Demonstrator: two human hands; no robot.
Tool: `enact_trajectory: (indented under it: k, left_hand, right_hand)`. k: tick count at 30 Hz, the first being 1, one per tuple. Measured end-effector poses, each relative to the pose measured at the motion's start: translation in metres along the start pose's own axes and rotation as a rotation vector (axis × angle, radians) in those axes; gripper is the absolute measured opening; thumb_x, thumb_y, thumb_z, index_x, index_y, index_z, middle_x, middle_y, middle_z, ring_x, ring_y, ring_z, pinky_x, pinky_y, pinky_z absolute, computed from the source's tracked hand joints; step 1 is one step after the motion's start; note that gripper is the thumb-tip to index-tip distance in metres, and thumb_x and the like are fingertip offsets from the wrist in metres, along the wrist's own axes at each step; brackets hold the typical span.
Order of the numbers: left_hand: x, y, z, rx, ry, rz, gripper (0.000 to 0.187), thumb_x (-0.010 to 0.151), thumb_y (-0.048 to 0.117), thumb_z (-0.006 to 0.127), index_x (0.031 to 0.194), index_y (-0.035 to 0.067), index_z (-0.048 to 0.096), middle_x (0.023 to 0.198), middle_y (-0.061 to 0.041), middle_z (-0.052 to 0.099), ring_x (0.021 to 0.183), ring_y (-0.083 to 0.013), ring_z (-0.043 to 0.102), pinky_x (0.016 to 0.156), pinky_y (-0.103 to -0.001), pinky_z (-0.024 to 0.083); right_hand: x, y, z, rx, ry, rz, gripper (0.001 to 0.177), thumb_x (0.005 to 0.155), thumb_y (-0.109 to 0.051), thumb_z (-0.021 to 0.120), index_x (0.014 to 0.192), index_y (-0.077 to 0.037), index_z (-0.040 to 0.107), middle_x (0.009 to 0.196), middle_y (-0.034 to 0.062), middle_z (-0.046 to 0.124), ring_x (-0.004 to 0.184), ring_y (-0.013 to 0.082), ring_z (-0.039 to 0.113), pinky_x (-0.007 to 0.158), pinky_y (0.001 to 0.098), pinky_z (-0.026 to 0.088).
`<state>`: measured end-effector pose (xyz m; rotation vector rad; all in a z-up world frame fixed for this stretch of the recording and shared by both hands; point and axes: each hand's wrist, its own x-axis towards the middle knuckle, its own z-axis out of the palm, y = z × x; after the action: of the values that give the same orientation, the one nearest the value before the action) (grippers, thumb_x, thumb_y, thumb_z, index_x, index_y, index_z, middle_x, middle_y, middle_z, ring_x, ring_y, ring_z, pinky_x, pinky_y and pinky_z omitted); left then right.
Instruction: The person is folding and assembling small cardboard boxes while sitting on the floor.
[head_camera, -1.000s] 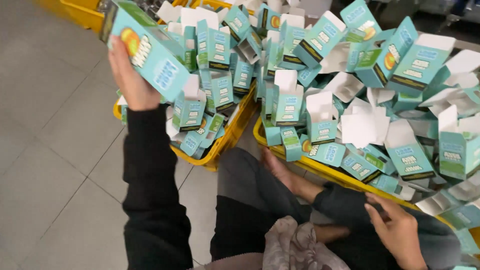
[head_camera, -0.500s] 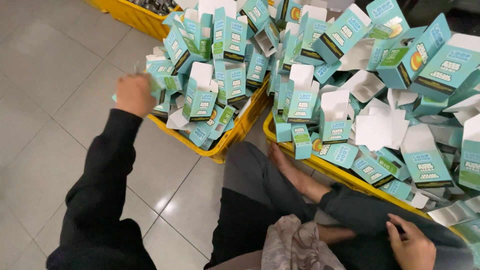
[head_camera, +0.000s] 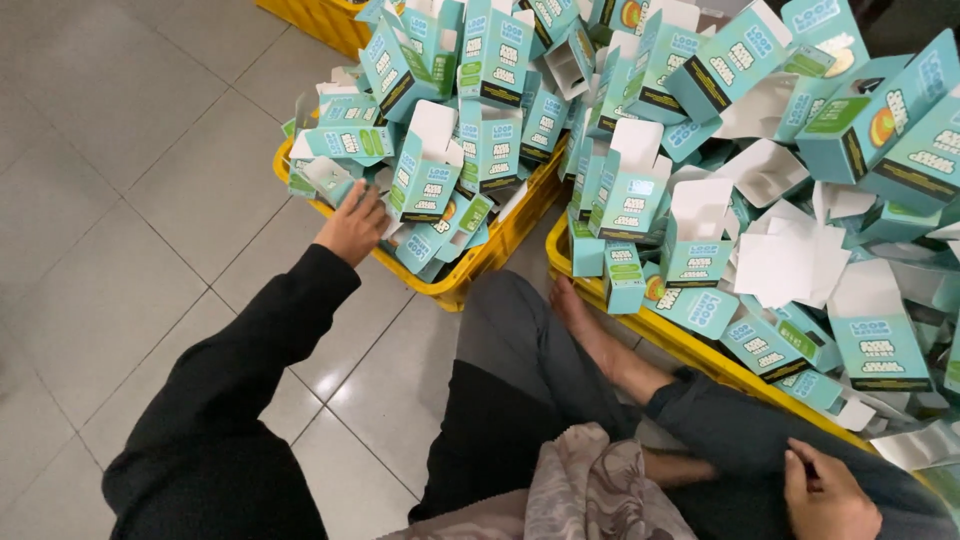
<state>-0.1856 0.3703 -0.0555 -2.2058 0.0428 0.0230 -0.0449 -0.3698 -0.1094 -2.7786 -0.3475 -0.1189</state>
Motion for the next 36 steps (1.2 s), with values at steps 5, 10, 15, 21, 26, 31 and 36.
enact_trajectory:
  k: [5, 10, 15, 21, 26, 31, 36]
  left_hand:
    - [-0.008, 0.011, 0.007, 0.019, -0.025, 0.09, 0.029, 0.088, 0.017, 0.067, 0.117, 0.017, 0.071, 0.124, -0.002, 0.069, 0.14, -0.0307, 0.05, 0.13, -0.054, 0.019]
    - [-0.016, 0.023, 0.012, 0.044, -0.058, 0.149, 0.026, 0.093, 0.019, 0.059, 0.114, 0.013, 0.073, 0.125, -0.004, 0.069, 0.14, -0.0289, 0.049, 0.131, -0.053, 0.016]
    - [-0.019, 0.023, 0.015, 0.054, 0.027, 0.153, 0.033, 0.092, 0.023, 0.056, 0.119, 0.013, 0.073, 0.154, -0.005, 0.054, 0.15, -0.0272, 0.038, 0.131, -0.048, 0.017]
    - [-0.04, 0.026, 0.023, 0.099, 0.304, -0.034, 0.039, 0.102, 0.028, 0.055, 0.14, 0.029, 0.052, 0.164, 0.003, 0.038, 0.157, -0.0183, 0.03, 0.129, -0.045, 0.017]
    - [-0.026, 0.05, -0.055, -0.893, 0.675, -0.833, 0.05, 0.074, -0.022, 0.054, 0.121, -0.006, 0.053, 0.134, -0.029, 0.046, 0.121, -0.0483, 0.048, 0.108, -0.053, 0.041]
    - [-0.018, 0.088, -0.049, -1.293, 0.826, -1.026, 0.065, 0.077, -0.015, 0.036, 0.142, -0.012, 0.042, 0.14, -0.034, 0.048, 0.131, -0.0479, 0.049, 0.115, -0.054, 0.038]
    - [-0.016, 0.109, -0.017, -1.482, 0.902, -1.061, 0.047, 0.105, 0.001, 0.036, 0.15, -0.011, 0.034, 0.152, -0.037, 0.039, 0.142, -0.0488, 0.041, 0.119, -0.052, 0.033]
  right_hand:
    - [-0.001, -0.006, -0.003, -0.031, -0.006, -0.013, 0.018, 0.095, -0.002, 0.082, 0.113, -0.004, 0.083, 0.103, 0.0078, 0.08, 0.068, 0.0158, 0.068, 0.069, 0.0244, 0.054]
    - [0.001, -0.005, 0.0, -0.038, -0.022, -0.011, 0.019, 0.095, -0.001, 0.082, 0.114, -0.002, 0.083, 0.102, 0.009, 0.079, 0.069, 0.0158, 0.068, 0.068, 0.0242, 0.054]
    - [-0.001, -0.002, 0.003, -0.137, -0.047, -0.03, 0.016, 0.097, -0.007, 0.081, 0.112, -0.006, 0.083, 0.1, 0.0045, 0.08, 0.066, 0.0124, 0.068, 0.068, 0.0212, 0.053]
    - [-0.005, -0.015, -0.005, -0.159, 0.068, -0.025, 0.017, 0.101, -0.015, 0.077, 0.117, -0.013, 0.083, 0.1, 0.0006, 0.076, 0.071, 0.018, 0.067, 0.07, 0.0277, 0.052]
    - [0.0, -0.031, -0.018, 0.09, 0.179, -0.096, 0.017, 0.093, -0.007, 0.075, 0.11, -0.009, 0.079, 0.102, 0.001, 0.076, 0.079, 0.024, 0.069, 0.069, 0.032, 0.051]
    - [-0.003, -0.021, -0.055, 0.486, 0.159, 0.109, 0.019, 0.093, 0.004, 0.07, 0.111, 0.004, 0.075, 0.097, 0.0091, 0.072, 0.061, 0.0171, 0.06, 0.059, 0.0271, 0.047]
    - [-0.042, 0.083, -0.075, 0.27, 0.47, 0.19, 0.015, 0.1, 0.01, 0.074, 0.113, 0.018, 0.076, 0.095, 0.0222, 0.069, 0.066, 0.0244, 0.051, 0.064, 0.0326, 0.042]
